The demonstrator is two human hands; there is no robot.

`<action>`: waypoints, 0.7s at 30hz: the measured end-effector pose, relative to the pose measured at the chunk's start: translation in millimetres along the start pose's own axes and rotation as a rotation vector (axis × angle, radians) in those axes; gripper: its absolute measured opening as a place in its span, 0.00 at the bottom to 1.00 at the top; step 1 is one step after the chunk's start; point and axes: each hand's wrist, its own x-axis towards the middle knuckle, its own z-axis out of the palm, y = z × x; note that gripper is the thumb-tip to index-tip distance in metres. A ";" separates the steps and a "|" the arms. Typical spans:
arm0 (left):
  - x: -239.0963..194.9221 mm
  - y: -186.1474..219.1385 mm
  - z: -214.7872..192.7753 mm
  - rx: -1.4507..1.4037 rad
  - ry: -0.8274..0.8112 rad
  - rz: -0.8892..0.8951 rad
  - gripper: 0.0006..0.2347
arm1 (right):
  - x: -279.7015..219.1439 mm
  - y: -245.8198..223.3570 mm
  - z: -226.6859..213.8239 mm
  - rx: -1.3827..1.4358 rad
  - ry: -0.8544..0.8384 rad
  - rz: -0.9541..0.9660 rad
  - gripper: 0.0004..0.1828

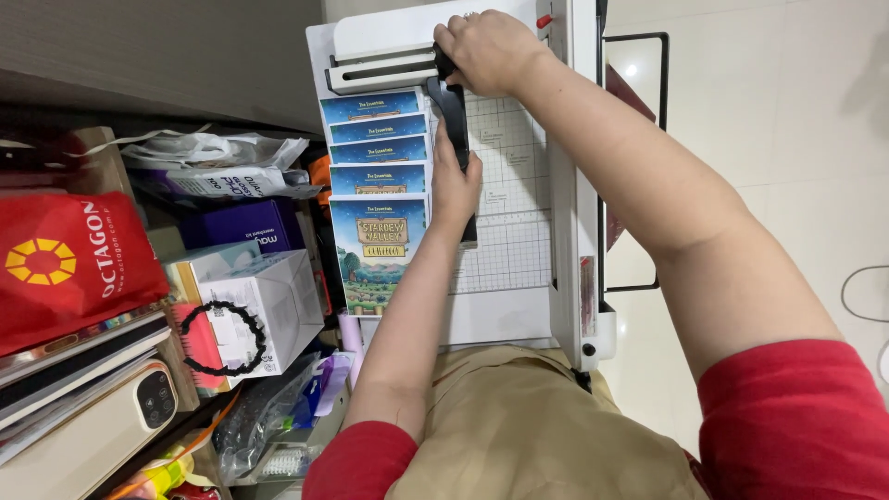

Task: Using a manual paper cutter to trim printed sheets and booklets.

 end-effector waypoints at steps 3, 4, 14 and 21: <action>-0.7 3.8 -1.4 -0.007 -0.019 -0.016 0.30 | -0.2 -7.3 -5.4 0.007 -0.047 0.059 0.32; -1.3 0.1 -1.2 -0.008 -0.019 -0.018 0.30 | 0.7 -11.7 -7.5 0.007 -0.049 0.059 0.32; 2.4 -16.5 6.0 0.021 0.022 0.022 0.30 | 3.9 -18.9 -16.2 0.192 -0.096 0.229 0.31; 2.9 -24.3 9.8 0.010 0.057 0.035 0.31 | -2.3 -17.4 -1.5 0.312 -0.040 0.306 0.31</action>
